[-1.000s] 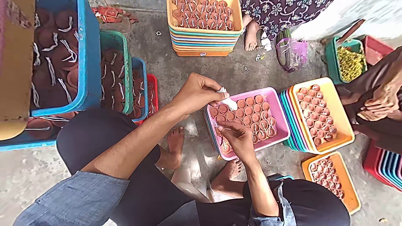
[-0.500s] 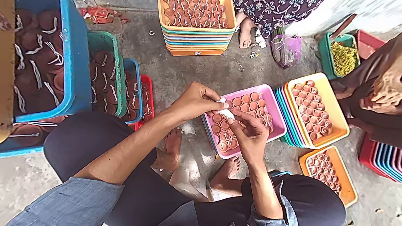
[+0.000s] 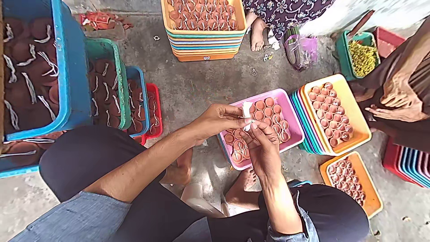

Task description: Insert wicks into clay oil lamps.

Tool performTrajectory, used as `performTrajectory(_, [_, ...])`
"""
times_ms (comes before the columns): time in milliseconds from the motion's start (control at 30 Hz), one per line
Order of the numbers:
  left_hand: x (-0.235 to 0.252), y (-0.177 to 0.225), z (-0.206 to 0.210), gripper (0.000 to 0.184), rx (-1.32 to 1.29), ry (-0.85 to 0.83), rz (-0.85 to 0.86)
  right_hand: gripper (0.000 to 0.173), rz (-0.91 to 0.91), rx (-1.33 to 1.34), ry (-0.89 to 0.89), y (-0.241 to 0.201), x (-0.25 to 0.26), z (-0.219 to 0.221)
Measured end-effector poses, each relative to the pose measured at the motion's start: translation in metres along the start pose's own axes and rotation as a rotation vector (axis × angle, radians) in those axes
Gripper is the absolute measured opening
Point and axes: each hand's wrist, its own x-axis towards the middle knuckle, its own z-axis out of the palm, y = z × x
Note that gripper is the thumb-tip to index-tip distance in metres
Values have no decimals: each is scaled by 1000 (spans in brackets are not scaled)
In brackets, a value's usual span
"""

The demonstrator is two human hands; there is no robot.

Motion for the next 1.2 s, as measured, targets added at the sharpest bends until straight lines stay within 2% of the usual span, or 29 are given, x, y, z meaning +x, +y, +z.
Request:
performTrajectory(233, [7, -8, -1, 21, -141, 100, 55, 13, 77, 85, 16, 4, -4, -2])
performTrajectory(633, [6, -4, 1, 16, -41, 104, 137, 14, 30, 110, 28, -7, 2, -11])
performTrajectory(800, [4, 1, 2, 16, 2, 138, 145, 11, 8, 58, -18, -4, 1, -11])
performTrajectory(933, [5, 4, -5, 16, 27, 192, 140, 21, -110, -183, -4, 5, 2, -14])
performTrajectory(1067, [4, 6, -8, 17, 42, 196, 152, 20, -302, -503, -26, 25, 6, -16])
performTrajectory(1133, [4, 7, -8, 15, 65, 187, 163, 14, -324, -744, -118, 40, 9, -22])
performTrajectory(1200, [4, 6, -8, 14, 78, 174, 175, 19, -241, -1111, -257, 51, 11, -31])
